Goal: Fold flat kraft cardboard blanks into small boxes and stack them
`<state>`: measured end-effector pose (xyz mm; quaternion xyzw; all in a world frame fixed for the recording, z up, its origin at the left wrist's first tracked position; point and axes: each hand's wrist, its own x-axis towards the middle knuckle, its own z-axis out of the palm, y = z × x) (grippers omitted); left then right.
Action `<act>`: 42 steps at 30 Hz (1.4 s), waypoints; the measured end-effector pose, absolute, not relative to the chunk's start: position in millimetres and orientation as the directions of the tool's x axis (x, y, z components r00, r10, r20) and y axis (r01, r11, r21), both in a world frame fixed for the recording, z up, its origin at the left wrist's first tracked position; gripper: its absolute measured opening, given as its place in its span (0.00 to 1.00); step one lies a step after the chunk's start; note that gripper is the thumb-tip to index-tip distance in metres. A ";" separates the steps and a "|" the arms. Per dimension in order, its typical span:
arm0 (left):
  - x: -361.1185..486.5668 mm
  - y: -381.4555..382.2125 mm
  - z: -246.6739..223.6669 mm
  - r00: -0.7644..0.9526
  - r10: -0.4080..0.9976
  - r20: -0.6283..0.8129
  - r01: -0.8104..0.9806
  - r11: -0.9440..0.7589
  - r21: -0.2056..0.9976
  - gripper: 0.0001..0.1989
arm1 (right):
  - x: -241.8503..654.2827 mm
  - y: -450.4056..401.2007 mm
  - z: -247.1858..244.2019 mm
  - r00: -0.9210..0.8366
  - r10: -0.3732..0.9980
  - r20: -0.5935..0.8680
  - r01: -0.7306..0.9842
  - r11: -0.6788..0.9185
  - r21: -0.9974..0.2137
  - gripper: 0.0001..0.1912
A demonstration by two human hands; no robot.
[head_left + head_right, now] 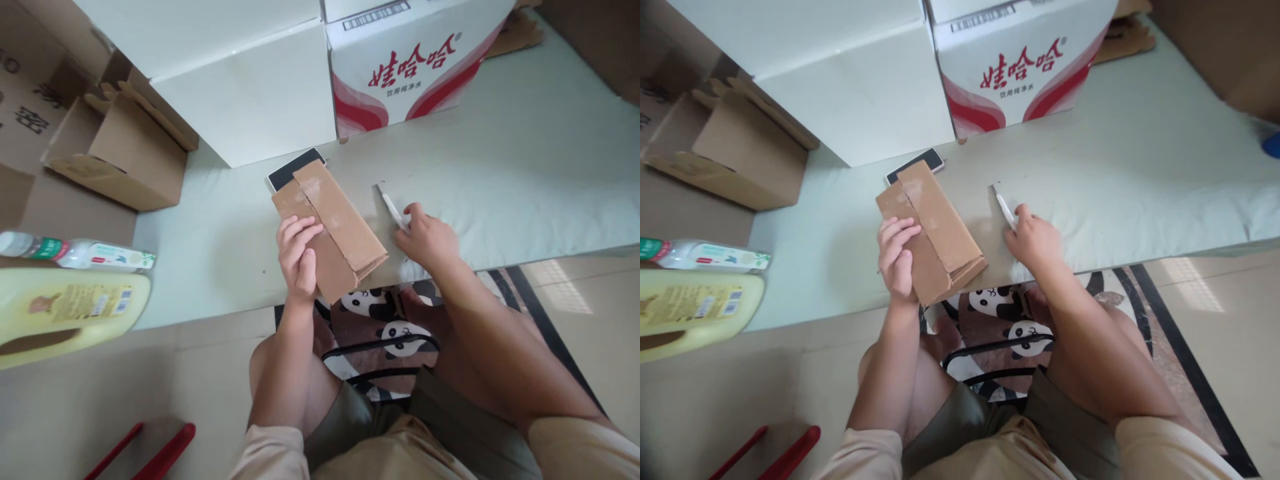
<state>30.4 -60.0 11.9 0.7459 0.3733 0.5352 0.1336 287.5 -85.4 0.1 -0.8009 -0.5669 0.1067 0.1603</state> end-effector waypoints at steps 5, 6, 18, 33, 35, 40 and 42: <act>39.2 -65.6 2.5 0.067 0.673 0.736 0.426 -0.687 0.589 0.20 | 287.9 -83.4 5.1 0.327 0.944 0.041 0.600 -0.174 -0.781 0.18; 41.4 -66.3 0.6 0.058 0.654 0.754 0.431 -0.698 0.572 0.19 | 287.1 -83.6 6.4 0.344 0.937 0.059 0.521 -0.138 -0.842 0.16; 64.9 -85.4 5.7 0.105 0.630 0.769 0.473 -0.712 0.519 0.21 | 246.3 -118.7 75.5 0.376 0.495 0.783 0.600 0.514 -0.613 0.06; 73.1 -93.7 5.4 0.210 0.667 0.715 0.451 -0.715 0.534 0.23 | 237.6 -118.9 81.4 -0.154 0.833 0.531 0.725 0.461 -0.513 0.14; 73.9 -92.6 4.7 0.217 0.671 0.709 0.469 -0.709 0.527 0.23 | 238.6 -119.4 80.1 -0.163 0.835 0.525 0.709 0.469 -0.526 0.15; 73.7 -91.3 2.5 0.225 0.662 0.715 0.450 -0.722 0.526 0.23 | 238.6 -122.1 75.3 -0.045 0.814 0.579 0.743 0.415 -0.525 0.15; 73.4 -91.4 2.8 0.214 0.644 0.734 0.437 -0.735 0.518 0.23 | 238.6 -122.7 74.0 -0.026 0.816 0.577 0.745 0.401 -0.533 0.16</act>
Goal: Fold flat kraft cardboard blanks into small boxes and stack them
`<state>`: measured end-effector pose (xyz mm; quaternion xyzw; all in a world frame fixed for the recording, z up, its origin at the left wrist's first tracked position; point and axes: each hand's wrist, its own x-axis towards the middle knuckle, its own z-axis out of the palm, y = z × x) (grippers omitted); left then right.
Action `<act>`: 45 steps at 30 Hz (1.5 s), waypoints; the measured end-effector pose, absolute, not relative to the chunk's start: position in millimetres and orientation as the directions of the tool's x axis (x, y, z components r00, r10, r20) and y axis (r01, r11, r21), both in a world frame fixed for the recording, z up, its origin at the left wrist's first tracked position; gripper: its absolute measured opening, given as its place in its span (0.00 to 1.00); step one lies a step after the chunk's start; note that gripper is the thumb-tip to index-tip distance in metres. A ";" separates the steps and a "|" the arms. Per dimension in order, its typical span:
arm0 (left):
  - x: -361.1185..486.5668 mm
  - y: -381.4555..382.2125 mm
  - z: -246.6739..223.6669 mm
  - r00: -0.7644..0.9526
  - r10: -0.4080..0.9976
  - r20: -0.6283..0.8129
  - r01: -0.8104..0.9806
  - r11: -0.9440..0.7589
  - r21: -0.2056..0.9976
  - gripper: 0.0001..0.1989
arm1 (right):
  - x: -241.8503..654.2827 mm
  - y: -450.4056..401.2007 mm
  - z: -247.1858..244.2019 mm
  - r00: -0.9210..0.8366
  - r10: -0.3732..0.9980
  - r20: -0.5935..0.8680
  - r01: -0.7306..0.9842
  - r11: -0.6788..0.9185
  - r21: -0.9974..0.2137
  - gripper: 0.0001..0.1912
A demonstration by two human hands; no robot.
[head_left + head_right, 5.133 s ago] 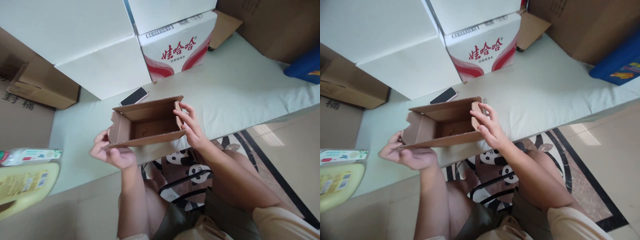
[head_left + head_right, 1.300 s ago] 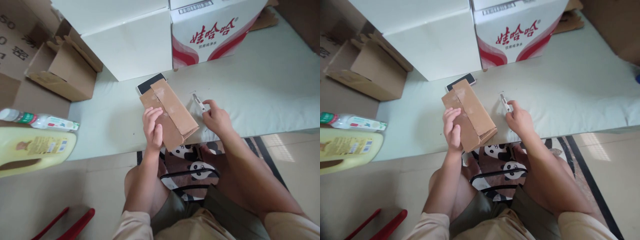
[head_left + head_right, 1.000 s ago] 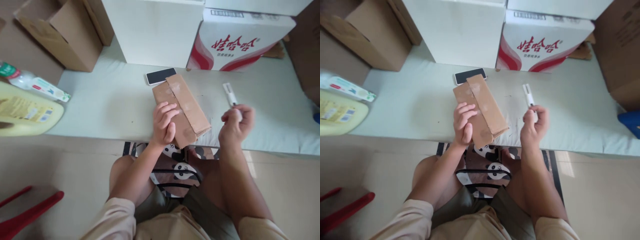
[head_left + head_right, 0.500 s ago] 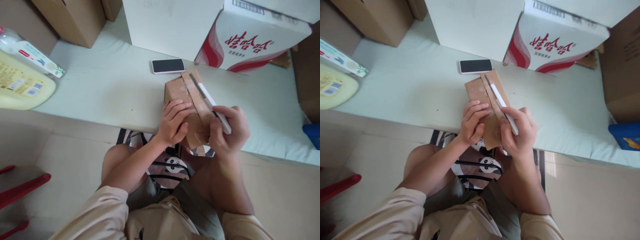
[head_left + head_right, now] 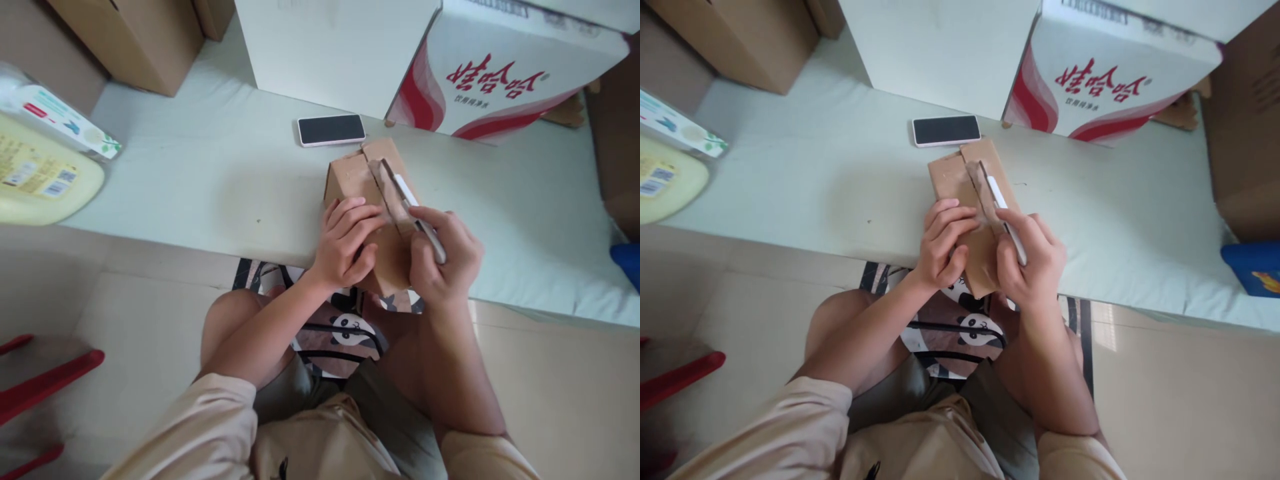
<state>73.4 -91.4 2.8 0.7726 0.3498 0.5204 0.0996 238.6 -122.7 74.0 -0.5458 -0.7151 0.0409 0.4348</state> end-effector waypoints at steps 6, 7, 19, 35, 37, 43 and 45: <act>73.1 -92.7 5.2 0.193 0.658 0.728 0.469 -0.713 0.521 0.22 | 239.7 -122.1 74.9 -0.102 0.846 0.524 0.728 0.422 -0.540 0.16; 73.1 -92.8 5.2 0.200 0.668 0.717 0.470 -0.707 0.528 0.23 | 239.7 -121.7 75.8 -0.110 0.850 0.516 0.730 0.421 -0.539 0.16; 76.6 -88.0 3.1 0.166 0.622 0.765 0.520 -0.715 0.468 0.24 | 241.1 -121.3 80.6 -0.131 0.837 0.532 0.633 0.484 -0.604 0.13; 77.7 -86.5 -0.5 0.156 0.616 0.772 0.509 -0.720 0.472 0.22 | 245.3 -119.9 52.7 0.075 0.613 0.786 0.474 0.672 -0.569 0.28; 76.6 -86.7 0.2 0.155 0.612 0.775 0.502 -0.725 0.472 0.22 | 243.9 -119.5 56.7 0.066 0.599 0.798 0.489 0.678 -0.549 0.25; 75.0 -87.0 2.2 0.149 0.591 0.792 0.515 -0.731 0.448 0.23 | 242.6 -125.0 70.5 0.045 0.639 0.768 0.621 0.584 -0.522 0.08; 75.0 -87.4 2.6 0.150 0.592 0.792 0.503 -0.735 0.454 0.22 | 243.0 -128.4 71.8 0.144 0.586 0.798 0.621 0.575 -0.534 0.10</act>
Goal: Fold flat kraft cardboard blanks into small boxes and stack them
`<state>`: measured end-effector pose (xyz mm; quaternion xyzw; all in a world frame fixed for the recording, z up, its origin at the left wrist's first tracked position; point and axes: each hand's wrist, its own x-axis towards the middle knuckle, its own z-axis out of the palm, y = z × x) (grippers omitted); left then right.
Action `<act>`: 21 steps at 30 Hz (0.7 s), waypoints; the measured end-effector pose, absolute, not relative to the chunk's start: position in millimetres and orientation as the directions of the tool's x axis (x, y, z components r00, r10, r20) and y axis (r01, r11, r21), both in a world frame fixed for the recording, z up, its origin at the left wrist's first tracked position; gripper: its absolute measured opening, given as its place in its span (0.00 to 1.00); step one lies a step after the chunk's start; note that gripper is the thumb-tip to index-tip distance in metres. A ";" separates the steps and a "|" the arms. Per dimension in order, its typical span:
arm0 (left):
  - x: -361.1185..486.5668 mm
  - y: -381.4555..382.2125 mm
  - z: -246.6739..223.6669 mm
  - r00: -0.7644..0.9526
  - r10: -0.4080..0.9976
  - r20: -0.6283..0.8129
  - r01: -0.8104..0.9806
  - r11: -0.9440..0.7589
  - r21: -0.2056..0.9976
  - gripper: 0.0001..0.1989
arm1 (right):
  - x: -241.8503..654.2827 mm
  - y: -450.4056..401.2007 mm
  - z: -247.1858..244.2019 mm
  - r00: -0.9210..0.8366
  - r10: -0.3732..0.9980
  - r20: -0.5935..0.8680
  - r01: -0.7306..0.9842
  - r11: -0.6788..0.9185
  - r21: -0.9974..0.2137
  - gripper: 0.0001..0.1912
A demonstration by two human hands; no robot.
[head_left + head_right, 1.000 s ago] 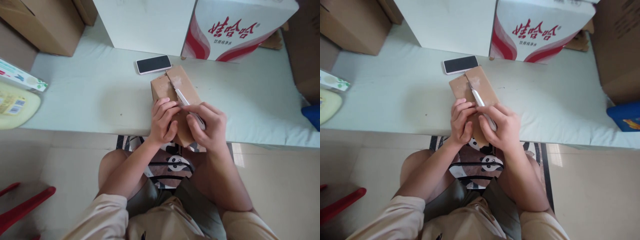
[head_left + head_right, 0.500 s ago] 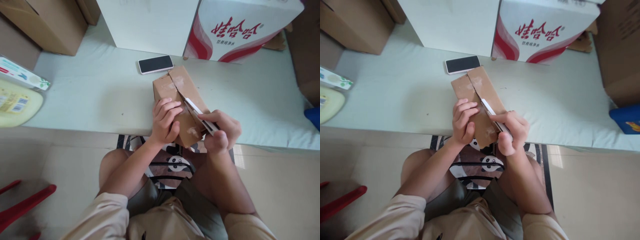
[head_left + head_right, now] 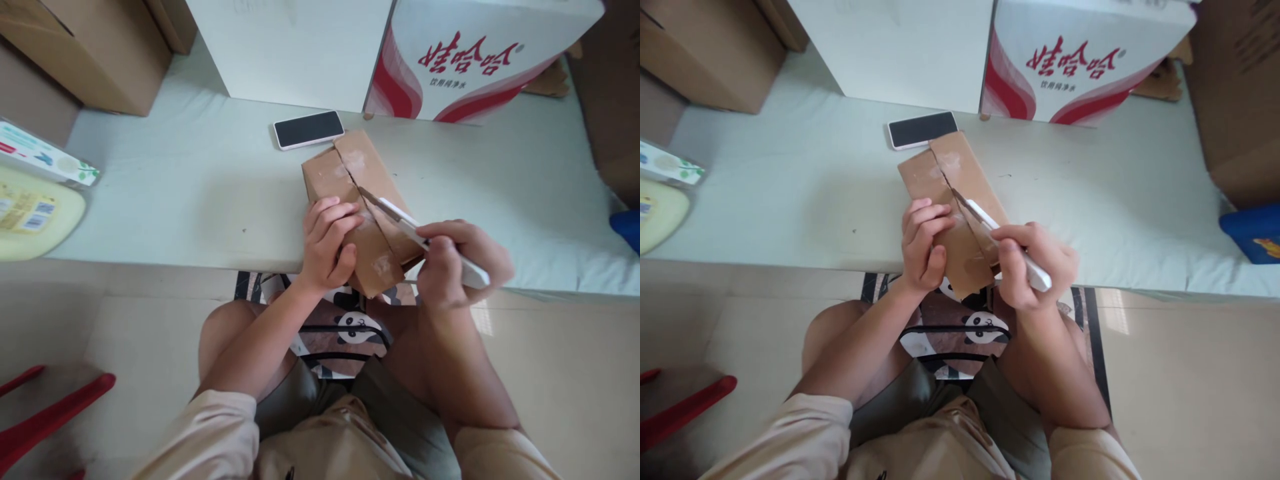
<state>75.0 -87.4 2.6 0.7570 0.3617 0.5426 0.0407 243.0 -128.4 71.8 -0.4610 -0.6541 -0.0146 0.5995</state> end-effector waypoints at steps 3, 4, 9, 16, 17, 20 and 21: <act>75.0 -88.4 2.8 0.154 0.614 0.774 0.489 -0.729 0.480 0.22 | 243.9 -132.2 72.0 0.234 0.566 0.790 0.625 0.535 -0.569 0.12; 74.9 -88.7 2.8 0.155 0.619 0.770 0.476 -0.730 0.491 0.22 | 244.0 -132.5 72.2 0.222 0.597 0.771 0.628 0.517 -0.581 0.13; 75.2 -89.5 3.2 0.152 0.618 0.771 0.429 -0.744 0.512 0.21 | 242.6 -125.1 77.9 -0.037 0.786 0.617 0.658 0.484 -0.577 0.13; 77.2 -89.9 4.4 0.175 0.647 0.742 0.474 -0.716 0.512 0.24 | 239.1 -120.3 80.6 -0.133 0.807 0.576 0.696 0.489 -0.525 0.11; 77.4 -89.8 4.4 0.178 0.649 0.740 0.485 -0.712 0.508 0.24 | 238.3 -120.7 79.5 -0.112 0.804 0.584 0.714 0.474 -0.516 0.11; 77.5 -89.5 3.9 0.185 0.643 0.743 0.490 -0.716 0.498 0.23 | 236.6 -121.4 76.3 -0.055 0.792 0.608 0.746 0.438 -0.502 0.12; 77.4 -89.5 3.5 0.188 0.642 0.744 0.486 -0.719 0.497 0.23 | 236.3 -121.3 75.7 -0.055 0.788 0.613 0.750 0.438 -0.496 0.12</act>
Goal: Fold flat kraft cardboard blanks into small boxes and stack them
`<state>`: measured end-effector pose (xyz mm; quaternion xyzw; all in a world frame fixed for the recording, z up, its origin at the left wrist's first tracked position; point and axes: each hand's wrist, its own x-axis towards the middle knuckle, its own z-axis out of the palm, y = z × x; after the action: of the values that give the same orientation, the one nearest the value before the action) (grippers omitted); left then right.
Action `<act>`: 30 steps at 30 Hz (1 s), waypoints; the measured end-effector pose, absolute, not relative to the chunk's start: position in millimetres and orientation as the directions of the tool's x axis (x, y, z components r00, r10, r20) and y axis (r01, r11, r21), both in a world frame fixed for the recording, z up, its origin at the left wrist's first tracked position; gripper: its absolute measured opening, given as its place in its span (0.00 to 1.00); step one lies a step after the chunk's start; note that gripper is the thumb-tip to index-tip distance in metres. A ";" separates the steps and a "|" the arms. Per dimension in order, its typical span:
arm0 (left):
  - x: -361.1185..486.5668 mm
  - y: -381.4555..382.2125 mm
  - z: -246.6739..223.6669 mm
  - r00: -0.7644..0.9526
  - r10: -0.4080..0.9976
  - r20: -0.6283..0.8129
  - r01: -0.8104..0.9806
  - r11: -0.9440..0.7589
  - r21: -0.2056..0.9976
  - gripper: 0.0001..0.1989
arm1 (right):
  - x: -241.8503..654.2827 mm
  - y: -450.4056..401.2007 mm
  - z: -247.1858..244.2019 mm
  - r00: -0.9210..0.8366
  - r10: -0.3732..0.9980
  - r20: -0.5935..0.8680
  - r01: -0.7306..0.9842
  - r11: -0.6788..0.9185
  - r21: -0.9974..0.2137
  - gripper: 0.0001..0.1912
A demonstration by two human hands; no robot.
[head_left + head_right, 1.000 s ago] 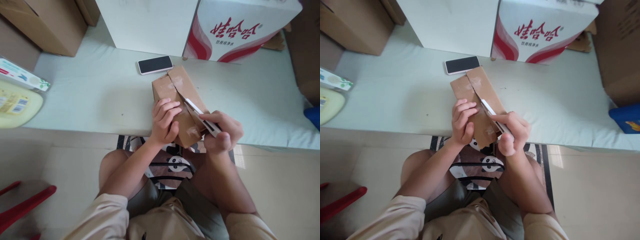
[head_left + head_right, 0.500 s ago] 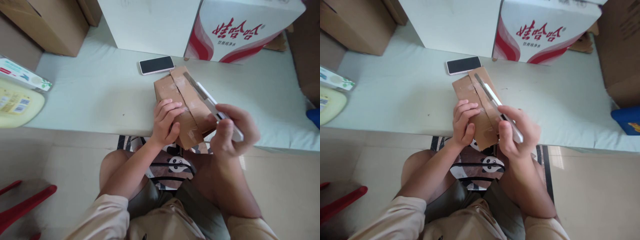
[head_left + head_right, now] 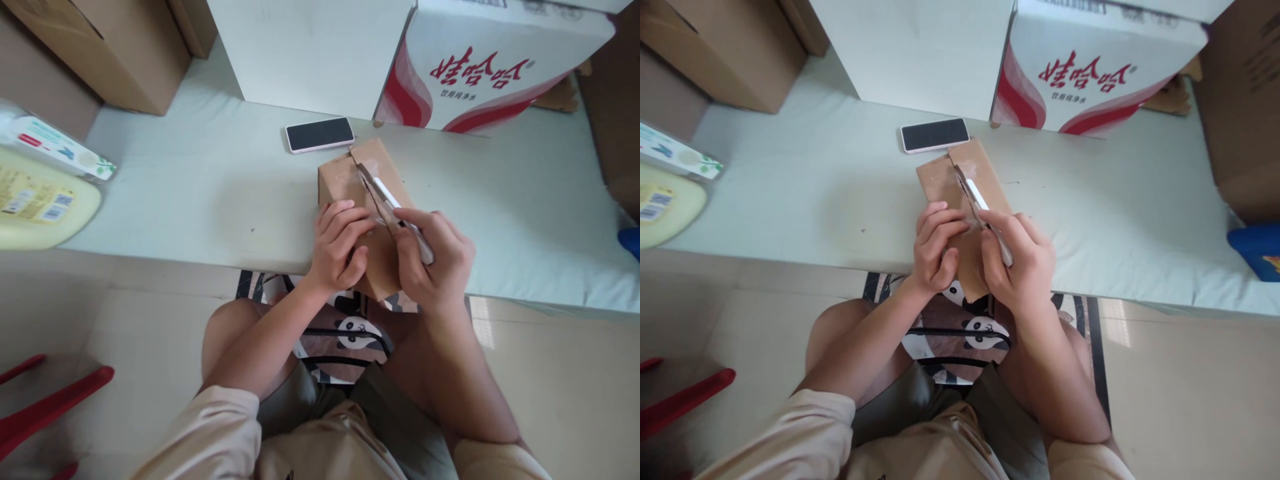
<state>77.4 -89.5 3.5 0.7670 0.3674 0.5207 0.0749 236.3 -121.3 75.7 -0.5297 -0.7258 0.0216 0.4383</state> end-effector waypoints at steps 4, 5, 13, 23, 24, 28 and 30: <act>76.7 -89.3 1.3 0.184 0.639 0.747 0.472 -0.724 0.503 0.22 | 236.0 -119.3 76.3 -0.135 0.787 0.602 0.781 0.458 -0.424 0.12; 76.6 -89.3 0.8 0.183 0.638 0.748 0.468 -0.725 0.505 0.22 | 235.8 -118.6 76.9 -0.154 0.791 0.592 0.791 0.458 -0.406 0.12; 77.9 -87.8 1.8 0.147 0.613 0.776 0.431 -0.746 0.508 0.21 | 234.4 -120.7 76.5 -0.088 0.795 0.600 0.759 0.443 -0.477 0.10; 75.5 -83.2 0.5 0.216 0.600 0.770 0.440 -0.764 0.472 0.21 | 250.6 -131.6 63.6 0.113 0.621 0.775 0.513 0.632 -0.581 0.27; 76.0 -83.1 1.1 0.208 0.585 0.784 0.426 -0.776 0.465 0.20 | 252.2 -134.2 66.3 0.098 0.618 0.780 0.526 0.634 -0.568 0.27; 78.8 -84.6 3.5 0.187 0.583 0.791 0.444 -0.768 0.461 0.20 | 255.2 -152.6 85.9 -0.016 0.710 0.704 0.600 0.570 -0.561 0.23; 79.6 -85.8 4.3 0.197 0.601 0.775 0.472 -0.751 0.463 0.22 | 255.0 -164.3 97.9 -0.039 0.787 0.616 0.635 0.496 -0.592 0.21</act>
<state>79.6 -85.8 4.3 0.7711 0.3478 0.5298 0.0611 255.0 -164.3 97.9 -0.4961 -0.7165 0.0781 0.4841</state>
